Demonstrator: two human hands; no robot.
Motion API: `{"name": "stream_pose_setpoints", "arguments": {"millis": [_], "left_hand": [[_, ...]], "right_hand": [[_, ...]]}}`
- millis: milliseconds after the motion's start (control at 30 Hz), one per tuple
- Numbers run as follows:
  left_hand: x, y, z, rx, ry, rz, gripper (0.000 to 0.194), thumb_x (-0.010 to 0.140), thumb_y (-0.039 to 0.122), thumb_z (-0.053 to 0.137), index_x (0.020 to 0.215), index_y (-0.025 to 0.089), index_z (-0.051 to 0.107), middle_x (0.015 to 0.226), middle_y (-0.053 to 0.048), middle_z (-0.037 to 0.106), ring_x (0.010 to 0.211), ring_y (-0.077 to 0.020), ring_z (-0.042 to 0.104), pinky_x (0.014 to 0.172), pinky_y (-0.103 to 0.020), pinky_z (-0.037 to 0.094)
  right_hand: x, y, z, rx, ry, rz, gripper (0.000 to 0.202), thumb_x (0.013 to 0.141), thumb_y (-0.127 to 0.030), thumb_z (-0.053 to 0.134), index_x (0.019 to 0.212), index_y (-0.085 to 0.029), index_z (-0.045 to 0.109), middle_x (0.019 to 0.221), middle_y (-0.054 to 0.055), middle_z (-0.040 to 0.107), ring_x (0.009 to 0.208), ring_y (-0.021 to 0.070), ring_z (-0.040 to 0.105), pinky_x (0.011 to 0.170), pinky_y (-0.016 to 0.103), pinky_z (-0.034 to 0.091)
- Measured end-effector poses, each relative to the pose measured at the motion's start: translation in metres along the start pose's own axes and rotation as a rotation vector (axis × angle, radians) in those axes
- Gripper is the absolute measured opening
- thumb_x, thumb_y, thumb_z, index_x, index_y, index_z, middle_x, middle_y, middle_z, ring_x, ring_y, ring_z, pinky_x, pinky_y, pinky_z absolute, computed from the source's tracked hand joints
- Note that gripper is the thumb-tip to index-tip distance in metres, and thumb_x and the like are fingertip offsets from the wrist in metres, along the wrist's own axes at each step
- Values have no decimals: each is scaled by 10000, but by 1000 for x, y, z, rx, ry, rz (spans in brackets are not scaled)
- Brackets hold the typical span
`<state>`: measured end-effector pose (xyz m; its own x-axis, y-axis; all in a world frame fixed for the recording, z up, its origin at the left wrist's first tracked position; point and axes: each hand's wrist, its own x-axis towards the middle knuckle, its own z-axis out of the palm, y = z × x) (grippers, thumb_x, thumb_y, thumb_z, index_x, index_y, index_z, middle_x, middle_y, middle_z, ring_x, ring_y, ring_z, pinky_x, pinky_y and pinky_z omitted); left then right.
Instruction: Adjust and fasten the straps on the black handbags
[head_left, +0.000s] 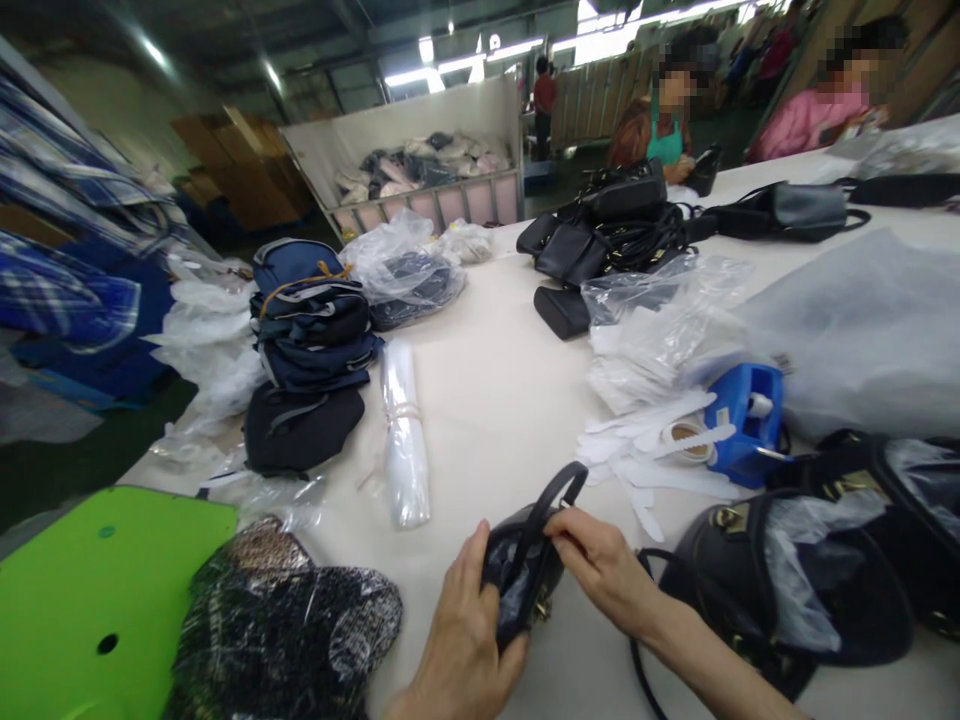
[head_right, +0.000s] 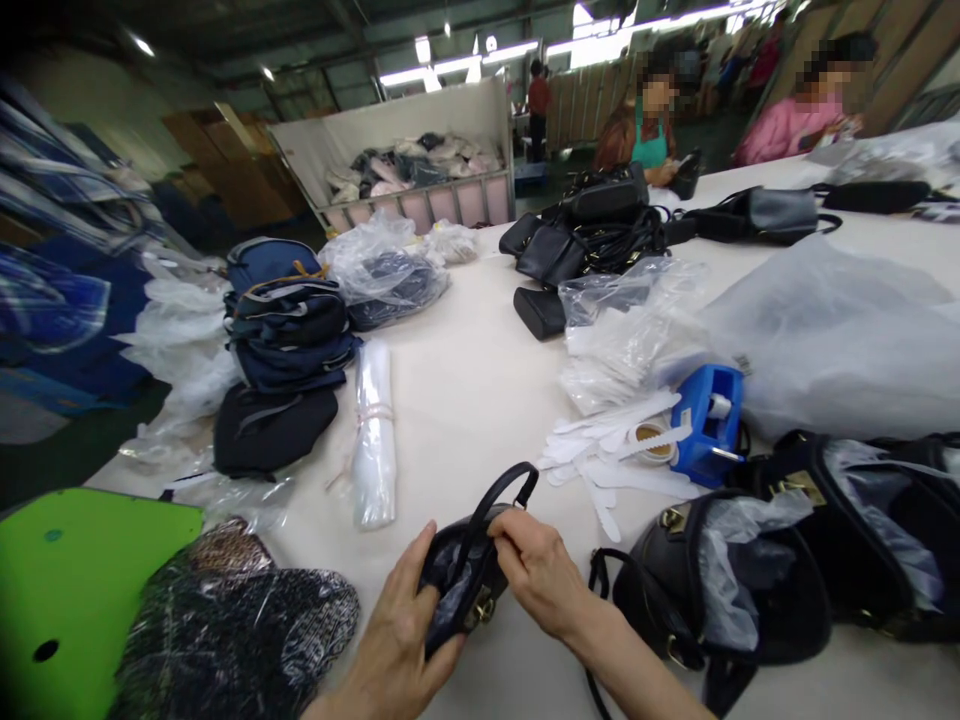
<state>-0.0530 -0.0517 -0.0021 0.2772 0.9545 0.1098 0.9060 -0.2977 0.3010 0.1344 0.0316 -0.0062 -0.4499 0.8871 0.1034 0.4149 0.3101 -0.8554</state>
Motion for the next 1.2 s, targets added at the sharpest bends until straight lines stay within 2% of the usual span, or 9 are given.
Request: {"name": "stream_pose_setpoints", "arguments": {"millis": [100,200,300,400,567,667,800,1000,1200], "left_hand": [[-8,-2,15,-10,190,99,228,781,85,464,985,74,567,1300,-269,465,1222,-294,469,932,-413,503],[-8,-7,19,-14,258,160,248,797,58,435,1016,58,551,1215,-256,539,1157,-274,528,902,-385,530],[-7,-9,19,-38,255,159,213,787,47,432,945,66,573,1213,-253,544,1137,-275,542,905,-384,532],[-5,-9,16,-67,221,121,223,766,54,432,925,56,588,1218,-271,528,1151,-304,528,913,-427,524],[-4,-8,13,-109,170,101,197,754,97,484,897,47,610,1227,-298,509,1158,-353,513,911,-489,510],[-3,-10,14,-139,204,85,154,776,157,538,864,59,618,1166,-283,566,1067,-341,579,862,-475,542],[2,-12,15,-156,262,83,95,776,175,560,786,89,601,1099,-259,619,936,-314,637,789,-452,574],[6,-11,12,-98,282,135,290,798,176,519,1051,35,524,1072,-270,619,931,-303,639,758,-420,584],[2,-12,14,-16,274,182,296,799,178,521,1078,81,547,1149,-276,561,991,-323,614,766,-439,573]], "right_hand": [[12,-2,-15,119,-162,160,134,818,-176,396,834,-199,527,603,-41,495,529,111,483,528,237,390],[23,-6,-22,115,-290,162,105,805,-163,387,811,-206,483,599,-55,463,499,96,453,510,227,359],[32,-14,-22,67,-397,113,96,775,-131,395,758,-212,444,564,-63,430,491,99,427,503,228,327],[37,-22,-20,53,-450,93,100,732,-110,426,720,-207,447,564,-54,424,517,107,412,513,233,308],[43,-21,-17,130,-506,151,74,667,-133,453,692,-201,469,544,-55,440,473,98,430,465,218,318],[47,-12,-17,227,-504,243,61,641,-199,453,699,-197,474,523,-56,472,402,85,428,395,203,310],[47,-2,-14,334,-406,356,133,638,-291,442,731,-198,453,526,-61,502,351,60,391,353,186,288],[44,1,-10,397,-315,408,142,623,-297,467,720,-193,464,517,-72,513,341,48,397,347,177,299],[43,1,-9,392,-298,397,129,627,-281,472,711,-185,493,496,-73,510,329,49,392,336,178,301]]}}
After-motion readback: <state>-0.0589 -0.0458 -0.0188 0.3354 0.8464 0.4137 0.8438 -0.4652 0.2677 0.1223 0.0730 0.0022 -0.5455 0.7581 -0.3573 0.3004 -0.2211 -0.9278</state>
